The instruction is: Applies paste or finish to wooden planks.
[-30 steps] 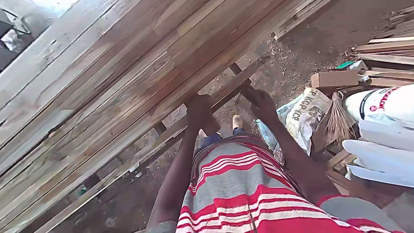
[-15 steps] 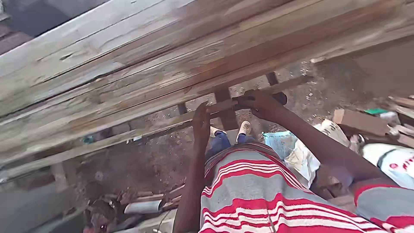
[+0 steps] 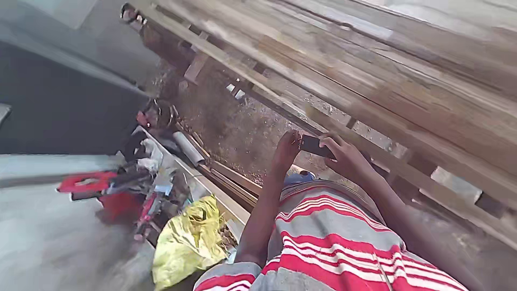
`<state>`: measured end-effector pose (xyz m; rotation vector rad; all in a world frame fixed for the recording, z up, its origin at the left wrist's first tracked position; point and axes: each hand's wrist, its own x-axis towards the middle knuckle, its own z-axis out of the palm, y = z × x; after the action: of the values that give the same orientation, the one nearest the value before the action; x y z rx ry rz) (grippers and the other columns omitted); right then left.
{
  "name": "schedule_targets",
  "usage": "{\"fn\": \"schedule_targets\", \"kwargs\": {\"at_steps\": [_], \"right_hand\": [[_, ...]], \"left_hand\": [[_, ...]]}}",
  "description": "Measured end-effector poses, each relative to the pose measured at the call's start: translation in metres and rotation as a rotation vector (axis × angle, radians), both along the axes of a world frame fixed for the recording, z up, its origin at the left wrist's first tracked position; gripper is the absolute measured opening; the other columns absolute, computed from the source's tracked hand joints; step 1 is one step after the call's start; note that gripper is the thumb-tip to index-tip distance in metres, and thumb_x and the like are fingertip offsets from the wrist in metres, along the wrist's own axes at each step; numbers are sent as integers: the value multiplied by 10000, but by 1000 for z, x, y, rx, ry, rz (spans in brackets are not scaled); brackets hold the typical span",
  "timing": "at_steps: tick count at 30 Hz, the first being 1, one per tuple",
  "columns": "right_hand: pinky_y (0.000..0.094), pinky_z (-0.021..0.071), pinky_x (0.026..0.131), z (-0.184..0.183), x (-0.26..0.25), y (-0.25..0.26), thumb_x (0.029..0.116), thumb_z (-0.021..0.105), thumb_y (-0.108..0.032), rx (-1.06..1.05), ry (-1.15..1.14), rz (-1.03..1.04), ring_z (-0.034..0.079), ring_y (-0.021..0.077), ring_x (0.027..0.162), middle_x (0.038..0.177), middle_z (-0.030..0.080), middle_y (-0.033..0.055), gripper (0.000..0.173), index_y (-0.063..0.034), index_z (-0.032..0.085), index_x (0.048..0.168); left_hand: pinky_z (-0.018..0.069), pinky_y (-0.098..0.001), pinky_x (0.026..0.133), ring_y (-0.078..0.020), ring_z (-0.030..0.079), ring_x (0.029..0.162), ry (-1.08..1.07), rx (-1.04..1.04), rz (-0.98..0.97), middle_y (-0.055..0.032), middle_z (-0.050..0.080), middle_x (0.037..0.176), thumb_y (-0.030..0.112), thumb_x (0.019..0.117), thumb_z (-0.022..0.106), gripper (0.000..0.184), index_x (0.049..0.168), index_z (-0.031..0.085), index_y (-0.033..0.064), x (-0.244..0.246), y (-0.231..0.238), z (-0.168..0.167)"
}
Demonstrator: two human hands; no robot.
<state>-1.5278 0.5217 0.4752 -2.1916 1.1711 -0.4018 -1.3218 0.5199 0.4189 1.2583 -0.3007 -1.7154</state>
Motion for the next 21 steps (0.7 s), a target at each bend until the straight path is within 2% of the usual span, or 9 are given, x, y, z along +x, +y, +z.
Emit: {"fn": "schedule_targets", "kwargs": {"at_steps": [3,6,9,11,13,15,17,21], "right_hand": [[596,548,890,-5,27,-19,868,731,-45,52,67,98,656,409,1126,1341,609,206,336,-55,649,1194],[575,562,874,-12,60,-37,865,737,-57,51,109,215,663,383,1112,1311,618,193,339,-72,653,1193],[615,516,920,-20,97,-58,875,736,-80,86,131,329,629,401,1157,1301,629,182,354,-94,656,1219],[632,500,925,-26,125,-76,912,688,-128,138,165,414,616,414,1183,1318,625,191,355,-101,657,1264],[663,482,924,-30,159,-96,914,655,-123,192,175,497,595,461,1213,1350,608,234,415,-90,635,1327],[681,469,950,-37,195,-113,908,674,-90,202,161,572,571,480,1250,1383,587,241,452,-85,613,1356],[653,502,894,-56,232,-138,873,707,-87,131,110,634,610,455,1185,1344,615,210,455,-107,629,1321],[646,484,910,-64,315,-195,901,671,-57,148,129,746,579,474,1208,1355,588,237,536,-168,581,1417]], "left_hand": [[559,-394,883,-183,656,972,-17,-14,-4,-81,636,1106,284,1103,425,312,1289,529,56,30,4,-11],[571,-397,903,-178,666,976,-60,-55,-24,-105,656,1121,264,1099,444,339,1333,518,29,55,13,-13],[591,-382,854,-171,682,910,-157,-27,60,-112,678,1048,179,1076,524,260,1248,577,-9,81,17,-20],[602,-363,823,-168,696,880,-260,38,164,-143,703,1021,121,1049,575,256,1226,613,-61,101,11,-25],[596,-339,814,-152,684,878,-297,99,248,-148,691,1023,116,1059,548,262,1215,611,-85,125,3,-29],[597,-337,788,-147,682,850,-283,143,349,-134,692,994,137,1071,530,259,1182,609,-83,152,-4,-37],[597,-350,766,-167,683,831,-279,154,444,-140,699,973,140,1071,527,254,1161,618,-79,186,-17,-50],[595,-332,764,-143,685,824,-290,195,561,-111,700,952,118,1074,504,229,1164,602,-68,256,-59,-51]]}}
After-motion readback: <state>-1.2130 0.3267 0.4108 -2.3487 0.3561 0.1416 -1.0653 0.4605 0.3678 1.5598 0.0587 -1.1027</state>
